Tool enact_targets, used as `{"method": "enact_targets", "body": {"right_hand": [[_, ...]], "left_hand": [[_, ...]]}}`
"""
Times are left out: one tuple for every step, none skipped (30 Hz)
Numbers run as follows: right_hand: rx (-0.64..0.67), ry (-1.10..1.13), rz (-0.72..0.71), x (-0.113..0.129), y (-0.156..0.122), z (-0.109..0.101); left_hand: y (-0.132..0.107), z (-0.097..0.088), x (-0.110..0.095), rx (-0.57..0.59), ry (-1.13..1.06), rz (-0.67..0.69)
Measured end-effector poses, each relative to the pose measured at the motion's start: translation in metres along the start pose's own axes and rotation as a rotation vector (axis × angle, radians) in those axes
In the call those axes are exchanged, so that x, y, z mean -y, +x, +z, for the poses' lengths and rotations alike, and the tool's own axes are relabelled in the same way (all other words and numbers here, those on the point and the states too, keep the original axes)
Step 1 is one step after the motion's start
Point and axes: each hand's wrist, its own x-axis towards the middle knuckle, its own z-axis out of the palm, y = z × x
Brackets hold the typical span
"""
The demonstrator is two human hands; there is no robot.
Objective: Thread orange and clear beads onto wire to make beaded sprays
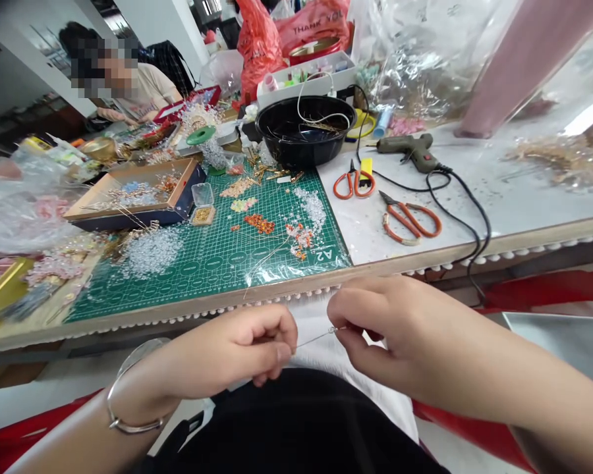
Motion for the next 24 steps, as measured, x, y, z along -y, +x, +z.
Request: {"method": "enact_targets", "body": {"right_hand": [[0.011,0.005,-0.003,0.002,0.001,0.000],[0.026,0.012,-0.008,0.003,0.003,0.001],[0.038,0.019,-0.017,0.004,0.004,0.001],[0.046,0.026,-0.024,0.005,0.005,0.001],[0.045,0.039,-0.023,0.005,0.005,0.001],[0.024,0.060,-0.003,0.004,0.005,0.002],[-0.025,0.090,0.043,0.002,0.005,0.003],[-0.103,0.137,0.113,0.000,0.004,0.005],[-0.196,0.205,0.196,-0.003,0.004,0.009],[-0.275,0.280,0.274,-0.005,0.004,0.014],[-0.319,0.358,0.331,-0.007,0.005,0.021],[-0.328,0.423,0.355,-0.007,0.007,0.029],[-0.277,0.455,0.351,-0.006,0.009,0.038],[-0.233,0.464,0.327,-0.004,0.013,0.048],[-0.240,0.459,0.284,-0.001,0.016,0.057],[-0.252,0.452,0.249,0.002,0.020,0.066],[-0.284,0.444,0.222,0.005,0.023,0.075],[-0.319,0.439,0.205,0.008,0.027,0.081],[-0.346,0.433,0.194,0.010,0.029,0.087],[-0.370,0.427,0.187,0.011,0.031,0.091],[-0.386,0.418,0.182,0.011,0.032,0.093],[-0.394,0.405,0.175,0.011,0.032,0.095],[-0.395,0.388,0.166,0.010,0.031,0.095],[-0.390,0.364,0.157,0.009,0.030,0.096]], "left_hand": [[0.002,0.002,-0.003,0.030,-0.025,-0.013],[0.004,0.004,-0.005,0.048,-0.048,-0.011],[0.007,0.007,-0.007,0.048,-0.062,0.010],[0.010,0.010,-0.007,0.032,-0.076,0.048],[0.014,0.013,-0.007,0.006,-0.102,0.095],[0.017,0.015,-0.006,-0.027,-0.145,0.142],[0.021,0.018,-0.004,-0.067,-0.207,0.183],[0.024,0.021,-0.001,-0.112,-0.293,0.212],[0.027,0.023,0.001,-0.158,-0.400,0.237],[0.030,0.025,0.003,-0.209,-0.512,0.264],[0.033,0.026,0.005,-0.258,-0.611,0.298],[0.035,0.027,0.006,-0.310,-0.691,0.338],[0.037,0.027,0.007,-0.355,-0.748,0.376],[0.039,0.028,0.007,-0.391,-0.777,0.409],[0.040,0.028,0.007,-0.418,-0.785,0.432],[0.041,0.028,0.007,-0.437,-0.784,0.443],[0.042,0.028,0.007,-0.449,-0.784,0.447],[0.042,0.028,0.007,-0.456,-0.787,0.448],[0.042,0.028,0.008,-0.455,-0.794,0.443],[0.042,0.029,0.008,-0.451,-0.808,0.431],[0.041,0.029,0.008,-0.445,-0.825,0.417],[0.041,0.029,0.009,-0.441,-0.844,0.402],[0.040,0.029,0.009,-0.440,-0.861,0.391],[0.039,0.028,0.009,-0.443,-0.875,0.385]]}}
